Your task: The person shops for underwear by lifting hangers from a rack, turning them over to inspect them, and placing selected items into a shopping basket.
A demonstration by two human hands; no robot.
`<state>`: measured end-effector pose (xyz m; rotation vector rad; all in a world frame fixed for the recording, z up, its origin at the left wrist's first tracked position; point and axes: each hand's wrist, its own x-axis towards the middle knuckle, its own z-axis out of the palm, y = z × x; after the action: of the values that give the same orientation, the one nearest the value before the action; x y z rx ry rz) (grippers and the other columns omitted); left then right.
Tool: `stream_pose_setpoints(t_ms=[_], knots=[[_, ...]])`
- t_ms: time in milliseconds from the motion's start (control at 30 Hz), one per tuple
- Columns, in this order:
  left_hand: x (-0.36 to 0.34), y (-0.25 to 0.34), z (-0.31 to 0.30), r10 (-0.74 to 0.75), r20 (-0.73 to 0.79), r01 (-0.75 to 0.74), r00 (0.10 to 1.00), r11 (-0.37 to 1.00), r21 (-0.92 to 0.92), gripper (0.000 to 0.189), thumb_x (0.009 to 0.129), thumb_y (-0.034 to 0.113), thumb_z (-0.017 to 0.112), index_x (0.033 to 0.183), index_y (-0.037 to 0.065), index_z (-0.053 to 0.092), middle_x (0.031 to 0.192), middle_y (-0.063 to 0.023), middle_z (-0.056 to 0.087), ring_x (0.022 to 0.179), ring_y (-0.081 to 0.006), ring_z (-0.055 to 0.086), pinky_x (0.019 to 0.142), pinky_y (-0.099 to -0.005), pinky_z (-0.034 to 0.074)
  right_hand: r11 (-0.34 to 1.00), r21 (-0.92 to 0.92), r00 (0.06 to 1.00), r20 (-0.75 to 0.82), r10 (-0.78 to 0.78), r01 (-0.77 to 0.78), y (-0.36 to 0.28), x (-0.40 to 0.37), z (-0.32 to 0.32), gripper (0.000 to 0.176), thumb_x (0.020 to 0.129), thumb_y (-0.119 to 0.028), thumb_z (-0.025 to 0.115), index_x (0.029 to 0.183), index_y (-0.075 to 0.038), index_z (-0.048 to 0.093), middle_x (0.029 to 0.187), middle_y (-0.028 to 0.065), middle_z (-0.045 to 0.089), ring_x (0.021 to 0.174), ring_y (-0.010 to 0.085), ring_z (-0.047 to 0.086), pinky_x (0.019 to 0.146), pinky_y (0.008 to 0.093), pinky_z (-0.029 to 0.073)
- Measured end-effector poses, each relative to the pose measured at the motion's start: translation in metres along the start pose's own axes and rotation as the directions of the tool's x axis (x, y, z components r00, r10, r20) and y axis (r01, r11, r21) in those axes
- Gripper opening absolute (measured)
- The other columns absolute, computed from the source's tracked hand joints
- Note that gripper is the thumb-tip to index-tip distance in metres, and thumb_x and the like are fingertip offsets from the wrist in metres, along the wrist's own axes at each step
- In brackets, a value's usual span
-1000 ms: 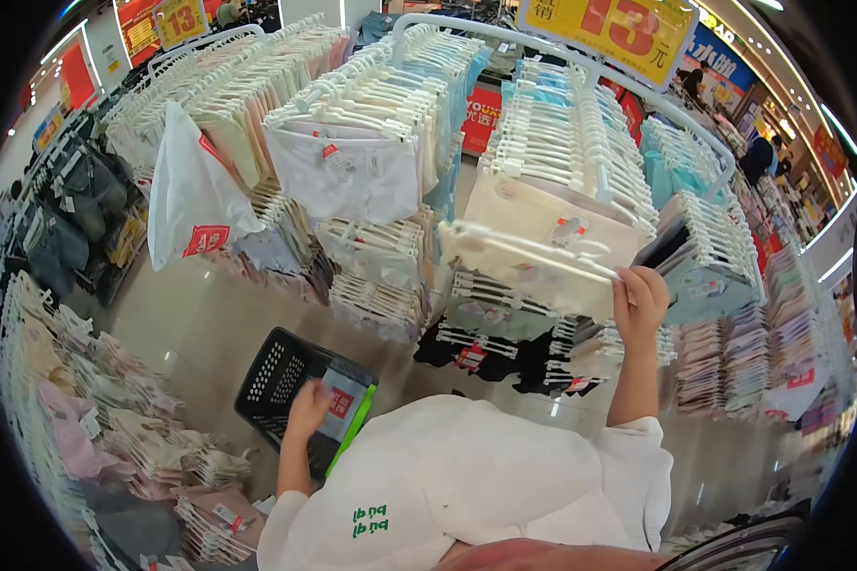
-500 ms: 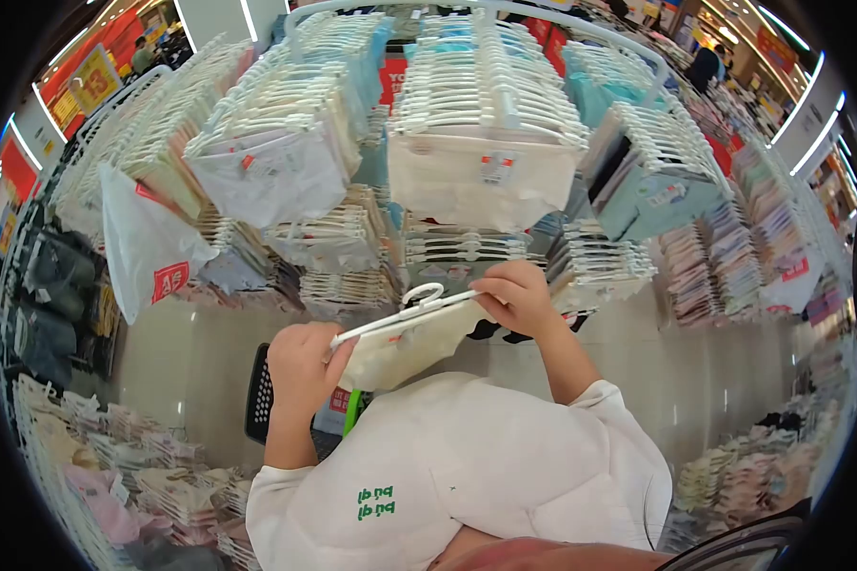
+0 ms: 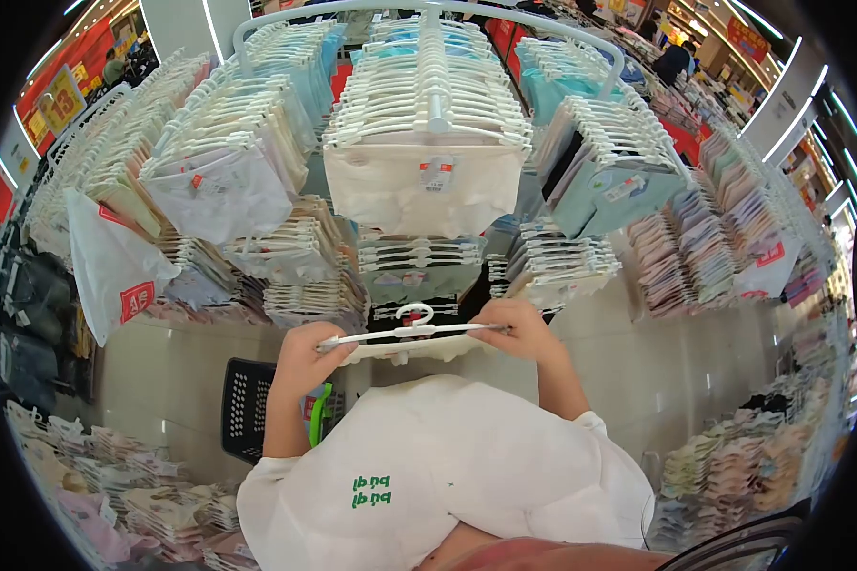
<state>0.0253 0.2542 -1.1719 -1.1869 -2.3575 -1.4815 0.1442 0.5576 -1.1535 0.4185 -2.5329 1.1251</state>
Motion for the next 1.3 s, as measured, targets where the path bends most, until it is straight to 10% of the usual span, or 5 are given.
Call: stream_pose_setpoints(t_ms=[67,167,367,767,1300], knots=[[0.010,-0.001,0.005,-0.085,0.237,0.105,0.968,0.992,-0.073,0.019,0.073,0.014,0.064,0.086,0.000,0.061,0.076,-0.0116,0.060,0.070,-0.0226,0.058,0.065,-0.0291,0.044,0.999,-0.020,1.000,-0.002,-0.025,0.025,0.005,-0.011,-0.008,0.010,0.072,-0.010,0.067,0.078,-0.002,0.064,0.069,0.0075,0.058,0.062,0.0212,0.056,0.052,0.0293,0.044],[0.034,-0.010,0.027,0.044,0.021,-0.030,0.999,0.890,-0.454,0.035,0.075,0.016,0.063,0.105,-0.001,0.054,0.093,-0.0138,0.060,0.087,-0.0250,0.057,0.079,-0.0300,0.043,0.995,-0.081,0.992,-0.101,-0.074,0.066,0.011,-0.034,-0.026,0.010,0.071,-0.010,0.067,0.078,-0.002,0.065,0.067,0.0071,0.057,0.062,0.0210,0.055,0.053,0.0298,0.042],[0.144,0.035,0.013,0.494,-0.345,-0.303,0.798,0.824,0.479,0.056,0.073,0.012,0.062,0.124,0.002,0.040,0.121,-0.0170,0.046,0.112,-0.0314,0.044,0.096,-0.0368,0.032,0.995,-0.027,0.958,-0.274,0.084,-0.095,0.022,-0.091,-0.048,0.010,0.067,-0.002,0.068,0.077,-0.002,0.064,0.070,0.0066,0.057,0.063,0.0182,0.054,0.054,0.0281,0.040],[0.231,0.027,0.014,0.739,-0.165,-0.440,0.653,0.548,0.712,0.019,0.071,0.009,0.062,0.090,0.007,0.059,0.090,-0.0059,0.058,0.085,-0.0241,0.055,0.073,-0.0348,0.042,0.965,-0.057,0.715,-0.683,0.148,-0.255,0.022,-0.168,-0.075,0.009,0.066,0.001,0.065,0.074,0.002,0.061,0.069,0.0071,0.055,0.063,0.0141,0.049,0.056,0.0250,0.037],[0.205,0.057,0.003,0.505,-0.197,-0.445,0.840,0.850,0.282,0.015,0.073,0.009,0.065,0.086,0.004,0.061,0.079,-0.0086,0.062,0.070,-0.0195,0.062,0.063,-0.0285,0.050,0.995,-0.004,0.777,-0.625,0.078,-0.103,0.012,-0.135,-0.060,0.011,0.065,-0.001,0.067,0.073,0.002,0.060,0.066,0.0059,0.053,0.062,0.0152,0.048,0.055,0.0259,0.035]])
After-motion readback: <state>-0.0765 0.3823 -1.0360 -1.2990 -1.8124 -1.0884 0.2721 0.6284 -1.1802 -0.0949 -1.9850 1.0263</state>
